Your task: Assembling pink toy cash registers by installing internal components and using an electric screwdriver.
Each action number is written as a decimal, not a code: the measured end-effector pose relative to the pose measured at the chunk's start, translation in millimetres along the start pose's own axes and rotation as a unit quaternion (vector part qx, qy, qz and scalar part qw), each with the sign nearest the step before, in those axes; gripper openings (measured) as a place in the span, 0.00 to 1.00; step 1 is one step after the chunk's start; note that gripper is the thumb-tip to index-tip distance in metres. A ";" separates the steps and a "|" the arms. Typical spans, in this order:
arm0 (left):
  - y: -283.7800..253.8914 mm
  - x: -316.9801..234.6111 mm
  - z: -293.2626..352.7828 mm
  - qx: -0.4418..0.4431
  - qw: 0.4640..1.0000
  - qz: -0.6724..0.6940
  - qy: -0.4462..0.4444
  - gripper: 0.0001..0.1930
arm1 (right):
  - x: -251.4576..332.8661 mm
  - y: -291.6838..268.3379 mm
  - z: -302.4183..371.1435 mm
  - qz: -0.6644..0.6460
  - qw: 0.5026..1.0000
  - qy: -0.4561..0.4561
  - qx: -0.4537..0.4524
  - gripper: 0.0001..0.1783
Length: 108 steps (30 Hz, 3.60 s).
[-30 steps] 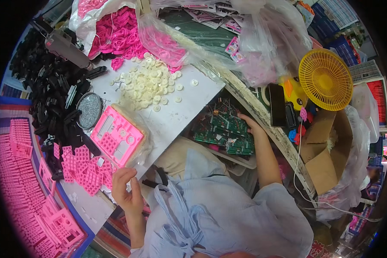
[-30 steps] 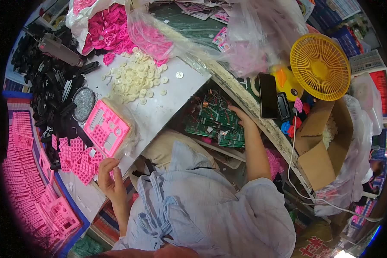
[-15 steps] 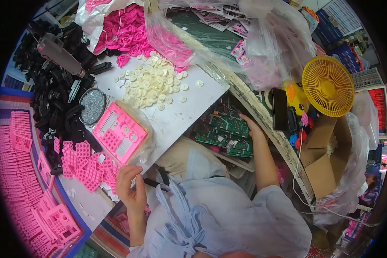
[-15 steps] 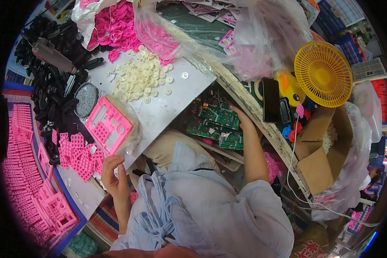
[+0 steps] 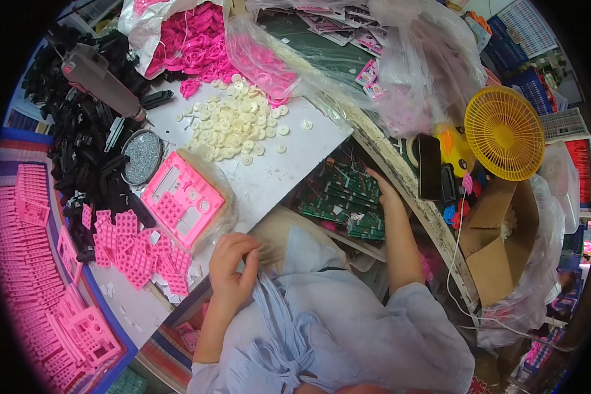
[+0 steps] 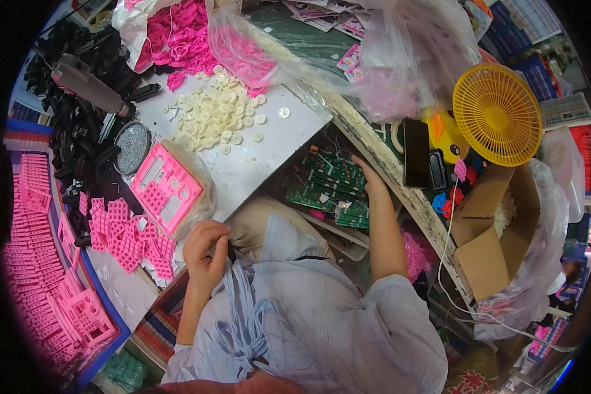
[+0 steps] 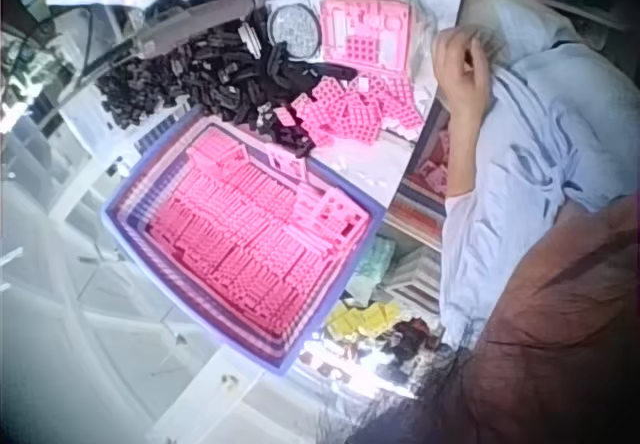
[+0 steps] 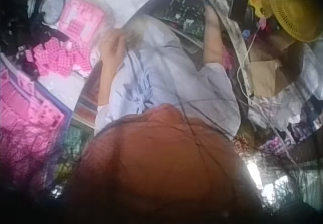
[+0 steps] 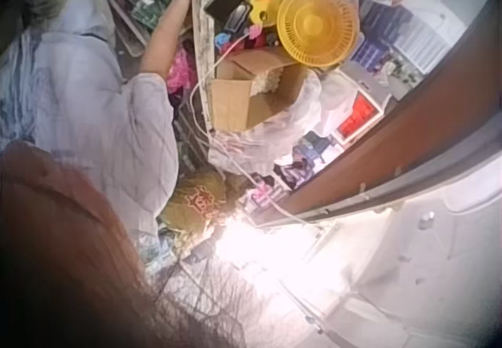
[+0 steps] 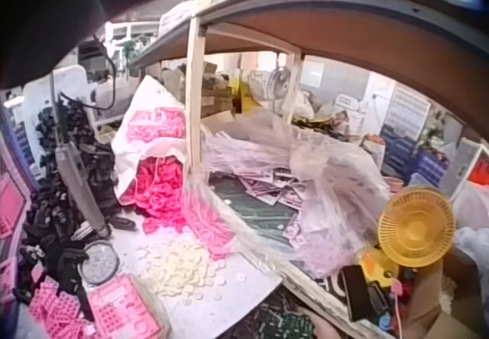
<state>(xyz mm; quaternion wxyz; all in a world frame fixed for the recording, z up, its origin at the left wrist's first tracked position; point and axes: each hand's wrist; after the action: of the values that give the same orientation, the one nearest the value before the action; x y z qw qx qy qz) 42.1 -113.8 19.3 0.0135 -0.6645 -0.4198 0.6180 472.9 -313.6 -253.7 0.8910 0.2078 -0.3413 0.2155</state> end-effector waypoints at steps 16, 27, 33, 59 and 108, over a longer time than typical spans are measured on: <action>10.9 9.8 1.2 0.031 0.999 0.021 -0.036 0.04 | -68.1 -98.8 -4.3 -0.167 0.973 -0.142 0.069 0.32; 59.8 25.8 -17.1 0.218 0.933 0.228 -0.176 0.12 | -47.9 -57.5 83.5 -0.226 0.951 -0.099 0.185 0.26; 129.9 49.5 -42.6 0.280 0.746 0.481 -0.367 0.26 | -29.9 23.2 94.7 -0.188 0.964 -0.124 0.140 0.29; 231.1 159.5 -71.8 -0.082 0.523 0.738 -0.419 0.13 | -2.4 29.6 -9.8 -0.087 0.986 -0.100 0.106 0.26; -84.9 -6.7 126.1 -0.160 0.801 0.574 -0.060 0.42 | 127.8 431.4 286.3 0.230 0.778 -0.134 0.569 0.20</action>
<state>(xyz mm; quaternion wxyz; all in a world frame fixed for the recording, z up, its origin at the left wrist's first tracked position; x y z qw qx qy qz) -108.1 -125.8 40.6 -0.4758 -0.7380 -0.0548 0.4754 183.8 -76.7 126.7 0.4795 0.6192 -0.3099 0.5391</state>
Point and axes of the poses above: each hand's wrist, its own z-axis away from the middle knuckle, its own y-axis out of the palm, x = y × z, and after that the axes turned 13 degrees about x, right-handed
